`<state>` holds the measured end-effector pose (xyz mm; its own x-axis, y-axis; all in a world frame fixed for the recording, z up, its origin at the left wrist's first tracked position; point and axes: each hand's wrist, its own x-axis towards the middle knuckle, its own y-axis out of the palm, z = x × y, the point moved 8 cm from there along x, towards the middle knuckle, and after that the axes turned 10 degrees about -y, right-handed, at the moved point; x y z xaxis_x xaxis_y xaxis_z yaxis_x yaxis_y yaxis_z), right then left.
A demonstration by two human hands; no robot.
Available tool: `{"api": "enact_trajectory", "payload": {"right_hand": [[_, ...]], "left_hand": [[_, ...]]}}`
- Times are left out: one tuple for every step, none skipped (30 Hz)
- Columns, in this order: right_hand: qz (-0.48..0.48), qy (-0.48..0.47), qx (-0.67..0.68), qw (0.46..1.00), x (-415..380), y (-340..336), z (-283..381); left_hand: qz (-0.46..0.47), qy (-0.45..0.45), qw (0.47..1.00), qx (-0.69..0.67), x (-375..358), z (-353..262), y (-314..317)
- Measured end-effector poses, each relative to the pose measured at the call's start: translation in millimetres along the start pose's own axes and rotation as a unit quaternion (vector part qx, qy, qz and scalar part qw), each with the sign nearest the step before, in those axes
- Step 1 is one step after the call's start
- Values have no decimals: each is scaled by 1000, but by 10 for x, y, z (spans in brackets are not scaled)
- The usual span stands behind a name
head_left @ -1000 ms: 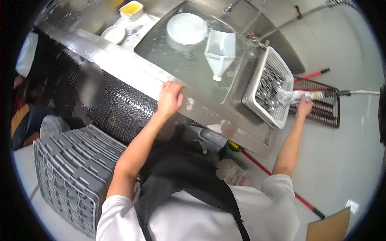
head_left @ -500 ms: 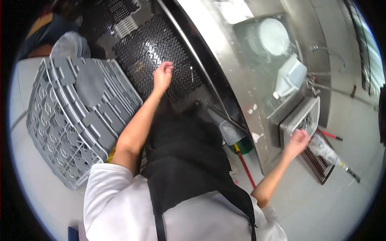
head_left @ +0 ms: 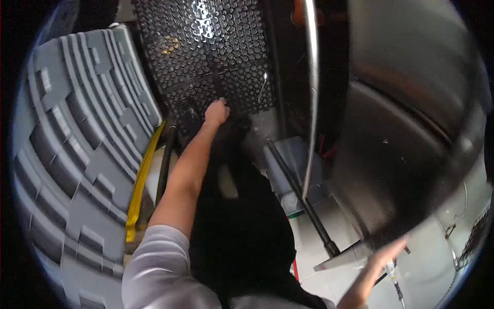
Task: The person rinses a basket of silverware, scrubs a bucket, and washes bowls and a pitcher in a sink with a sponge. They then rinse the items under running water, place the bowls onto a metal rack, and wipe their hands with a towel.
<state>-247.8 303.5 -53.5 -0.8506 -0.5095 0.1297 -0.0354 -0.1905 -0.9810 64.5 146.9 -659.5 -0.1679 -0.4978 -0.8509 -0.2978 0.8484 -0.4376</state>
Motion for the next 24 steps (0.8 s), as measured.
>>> {"api": "enact_trajectory", "payload": {"right_hand": [[-19,15,-6,1000,-5,23,-149],[-32,30,-4,999,-36,69,-282],[-39,40,-8,998,-48,134,-355],[-43,47,-17,998,-45,196,-384],[-44,52,-25,997,-40,267,-412],[-47,58,-34,997,-43,350,-422],[-44,61,-43,996,-9,411,-419],[-43,67,-51,996,13,457,-418],[-45,68,-57,995,61,513,-413],[-46,73,-63,994,91,567,-428],[-46,75,-68,994,129,609,-426],[-44,76,-74,993,166,660,-423],[-38,75,-78,993,200,704,-425],[-34,74,-82,993,241,741,-438],[-30,71,-81,994,269,751,-443],[-26,72,-78,994,271,754,-459],[-21,74,-76,994,276,733,-471],[-22,77,-66,995,253,699,-483],[-24,83,-57,995,211,621,-503],[-25,90,-43,995,151,549,-509],[-27,96,-25,995,89,477,-480],[-28,102,-6,994,54,373,-495],[-34,110,17,993,25,258,-498],[-37,117,44,991,17,184,-469]], "left_hand": [[6,23,999,34,285,-110,221],[13,49,997,66,530,-245,432],[22,76,992,96,743,-386,668],[11,84,992,88,963,-532,855],[-3,94,992,80,1185,-690,1004],[-18,104,992,74,1390,-855,1137],[-33,107,991,74,1552,-1043,1255],[-46,111,990,74,1679,-1249,1380],[-63,115,989,73,1837,-1441,1519],[-108,124,984,73,1918,-1597,1611],[-112,100,981,125,2033,-1673,1766],[-114,73,975,178,2101,-1728,1872],[-115,44,965,230,2186,-1728,2026],[-121,86,968,203,2250,-1710,2128],[-97,89,973,190,2155,-1734,2018],[-126,139,976,111,2171,-1662,2030],[-158,191,968,36,2167,-1559,1966],[-106,182,977,40,2101,-1498,1760],[-55,177,982,47,1907,-1414,1533],[-5,172,983,56,1623,-1381,1248],[-49,188,981,16,1285,-1361,866],[-32,180,983,12,1063,-1281,681],[-16,179,983,-37,669,-1321,218],[-59,160,983,-63,291,-1337,-201]]}}
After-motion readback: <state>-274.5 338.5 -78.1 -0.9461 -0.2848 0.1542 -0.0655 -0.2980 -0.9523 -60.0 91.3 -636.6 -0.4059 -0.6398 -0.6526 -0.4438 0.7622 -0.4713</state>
